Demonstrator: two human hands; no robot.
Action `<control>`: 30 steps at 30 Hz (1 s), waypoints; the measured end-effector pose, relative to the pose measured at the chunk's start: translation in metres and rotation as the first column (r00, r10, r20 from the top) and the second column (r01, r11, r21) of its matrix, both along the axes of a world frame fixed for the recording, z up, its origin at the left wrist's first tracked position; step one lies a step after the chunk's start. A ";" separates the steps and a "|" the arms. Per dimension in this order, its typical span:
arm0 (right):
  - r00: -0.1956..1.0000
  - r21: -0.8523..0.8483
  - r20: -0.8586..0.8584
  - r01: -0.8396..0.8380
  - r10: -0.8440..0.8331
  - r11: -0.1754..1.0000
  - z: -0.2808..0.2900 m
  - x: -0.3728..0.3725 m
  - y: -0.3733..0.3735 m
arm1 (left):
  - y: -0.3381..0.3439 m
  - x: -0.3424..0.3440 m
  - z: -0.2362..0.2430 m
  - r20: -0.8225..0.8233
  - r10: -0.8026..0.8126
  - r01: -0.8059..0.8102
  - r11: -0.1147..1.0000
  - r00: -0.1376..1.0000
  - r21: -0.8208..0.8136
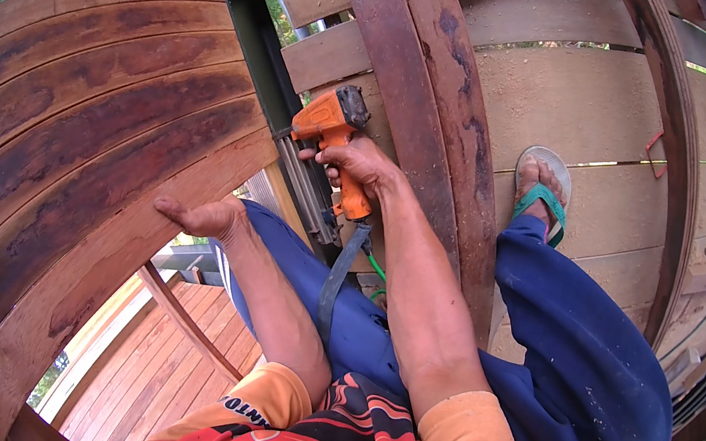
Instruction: The person sits on a wooden floor, gathers thin wooden planks, and uses a nail gun to attach them to a curved wooden structure. The person repeatedly positions planks and fastens them in place.
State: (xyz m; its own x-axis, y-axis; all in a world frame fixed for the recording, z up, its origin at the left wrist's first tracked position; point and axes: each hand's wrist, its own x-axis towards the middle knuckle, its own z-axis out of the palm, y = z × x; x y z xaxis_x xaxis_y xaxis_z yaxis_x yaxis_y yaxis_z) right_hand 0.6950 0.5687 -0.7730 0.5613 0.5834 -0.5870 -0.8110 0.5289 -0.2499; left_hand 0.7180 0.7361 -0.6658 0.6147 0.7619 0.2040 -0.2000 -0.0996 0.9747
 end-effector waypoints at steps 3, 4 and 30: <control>1.000 0.005 -0.012 -0.016 0.016 1.000 -0.002 -0.003 0.007 | 0.002 0.000 -0.002 0.009 0.007 -0.007 1.000 1.000 0.007; 0.999 0.011 -0.029 -0.023 0.024 1.000 -0.003 -0.004 0.007 | 0.003 0.000 -0.003 0.028 0.002 -0.002 1.000 1.000 0.002; 0.999 0.001 -0.019 -0.028 0.028 1.000 -0.002 0.005 0.008 | 0.008 -0.003 -0.006 0.065 -0.087 0.088 0.996 0.994 -0.004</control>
